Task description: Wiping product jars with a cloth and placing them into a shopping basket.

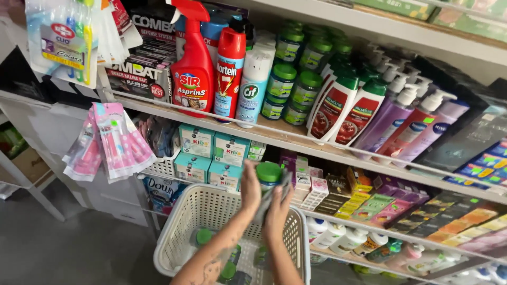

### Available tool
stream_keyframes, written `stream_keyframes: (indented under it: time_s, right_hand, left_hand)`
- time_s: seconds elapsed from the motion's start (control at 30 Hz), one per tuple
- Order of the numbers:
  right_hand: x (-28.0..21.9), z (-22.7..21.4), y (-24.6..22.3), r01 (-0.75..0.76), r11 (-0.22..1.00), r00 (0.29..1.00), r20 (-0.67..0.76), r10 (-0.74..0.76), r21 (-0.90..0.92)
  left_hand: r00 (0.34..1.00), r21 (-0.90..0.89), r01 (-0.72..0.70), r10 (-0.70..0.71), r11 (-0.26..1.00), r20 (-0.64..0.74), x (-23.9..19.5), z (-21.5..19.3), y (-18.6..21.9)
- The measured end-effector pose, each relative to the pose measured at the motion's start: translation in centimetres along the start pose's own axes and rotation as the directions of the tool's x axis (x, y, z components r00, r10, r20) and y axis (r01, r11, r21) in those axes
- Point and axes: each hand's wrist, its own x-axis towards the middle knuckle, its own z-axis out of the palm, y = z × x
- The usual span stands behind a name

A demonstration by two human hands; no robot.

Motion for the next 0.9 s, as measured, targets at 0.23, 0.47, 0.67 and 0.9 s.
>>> stream_keyframes:
  time_s: [0.23, 0.47, 0.67, 0.9]
  right_hand:
    - [4.4, -2.6, 4.3, 0.571, 0.687, 0.821, 0.277, -0.500, -0.450]
    - [8.1, -4.2, 9.4, -0.364, 0.781, 0.931, 0.185, 0.314, 0.508]
    - [4.0, -1.8, 4.5, 0.589, 0.695, 0.808, 0.292, -0.511, -0.413]
    - [9.6, -4.2, 9.6, -0.520, 0.605, 0.854, 0.388, 0.347, 0.603]
  left_hand:
    - [0.975, -0.048, 0.033, -0.022, 0.998, 0.221, 0.6, -0.1, -4.6]
    - [0.931, -0.320, 0.170, -0.046, 0.932, 0.362, 1.1, -0.4, -1.5]
    - [0.962, -0.579, 0.046, 0.119, 0.814, 0.244, 6.5, 0.2, -14.9]
    - [0.959, -0.390, 0.005, 0.106, 0.921, 0.264, 0.6, -0.5, -1.7]
